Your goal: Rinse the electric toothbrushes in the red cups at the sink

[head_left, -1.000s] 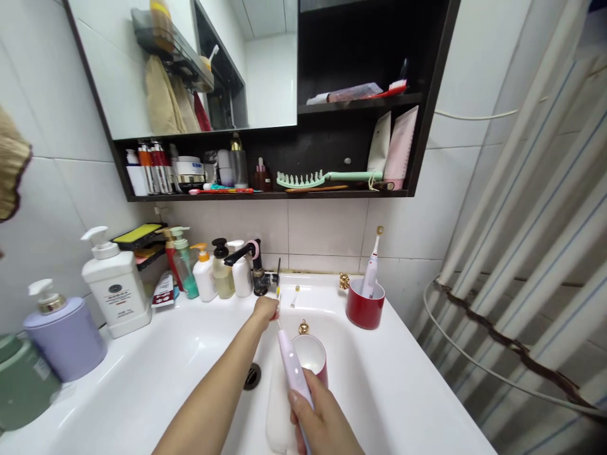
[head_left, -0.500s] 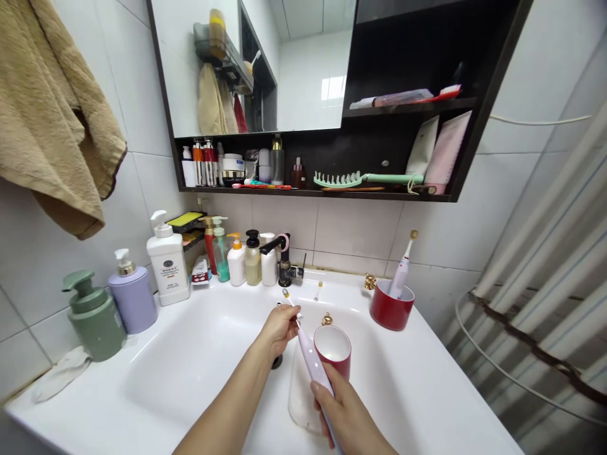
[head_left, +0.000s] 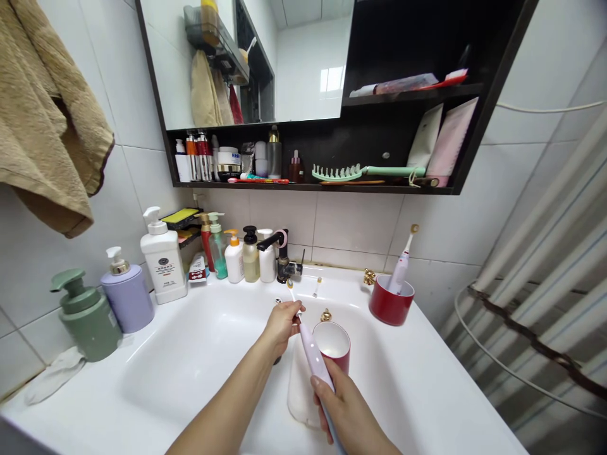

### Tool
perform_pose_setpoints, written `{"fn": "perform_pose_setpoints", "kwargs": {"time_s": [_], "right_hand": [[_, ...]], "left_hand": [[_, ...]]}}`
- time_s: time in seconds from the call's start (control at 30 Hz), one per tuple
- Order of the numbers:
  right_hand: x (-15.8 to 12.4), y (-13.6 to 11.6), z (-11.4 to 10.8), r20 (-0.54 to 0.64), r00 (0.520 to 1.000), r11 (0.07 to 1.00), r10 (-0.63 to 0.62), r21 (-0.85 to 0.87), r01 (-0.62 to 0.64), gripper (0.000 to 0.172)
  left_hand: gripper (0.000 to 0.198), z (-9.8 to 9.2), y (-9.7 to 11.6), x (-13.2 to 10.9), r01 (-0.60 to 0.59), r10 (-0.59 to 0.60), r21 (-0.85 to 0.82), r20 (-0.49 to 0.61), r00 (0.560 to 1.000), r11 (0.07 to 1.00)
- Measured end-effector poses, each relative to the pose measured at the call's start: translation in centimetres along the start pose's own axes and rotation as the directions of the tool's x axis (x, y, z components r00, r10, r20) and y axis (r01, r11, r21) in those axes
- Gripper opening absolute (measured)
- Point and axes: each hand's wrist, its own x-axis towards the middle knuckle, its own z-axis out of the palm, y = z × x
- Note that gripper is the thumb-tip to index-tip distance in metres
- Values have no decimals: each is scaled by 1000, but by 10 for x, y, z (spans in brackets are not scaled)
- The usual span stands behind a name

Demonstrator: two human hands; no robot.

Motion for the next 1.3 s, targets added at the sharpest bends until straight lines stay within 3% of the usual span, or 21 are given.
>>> {"fn": "perform_pose_setpoints", "kwargs": {"time_s": [0.07,0.2,0.33,0.43,0.57,0.7,0.83,1.03,1.2,1.3], "right_hand": [[0,0,-1,-34,999,1000,-3,3,3,32],[2,2,-2,64,997,994,35,106,-42,29],[3,4,-3,44,998,986,33,160,-40,28],[4,3,-4,114,991,970,65,225,-90,25],[5,2,-6,17,1000,988,20,155,-23,23],[5,3,-6,48,998,987,36,155,-43,24],[4,5,-5,-95,995,996,-34,77,41,22],[4,-3,-2,134,989,895,66,430,-118,23],[4,-3,-2,48,998,944,32,326,-46,18],[0,-3,-1,106,994,919,29,389,-69,17]], "left_hand": [[16,3,-3,-1,-2,1,9,18,1000,1000],[15,5,-8,-2,44,-43,-18,59,997,999],[14,7,-10,-2,87,-78,-99,89,993,991],[16,10,-12,-3,118,-104,-159,95,990,980],[17,13,-15,-5,89,-68,-170,125,990,981],[17,16,-16,-7,79,-59,-171,122,991,982],[17,18,-17,-7,-9,20,-132,85,996,991],[16,19,-16,-7,82,-61,-183,119,991,980],[16,20,-17,-7,50,-21,-205,142,990,977],[16,22,-16,-10,51,-16,-227,154,988,973]]}}
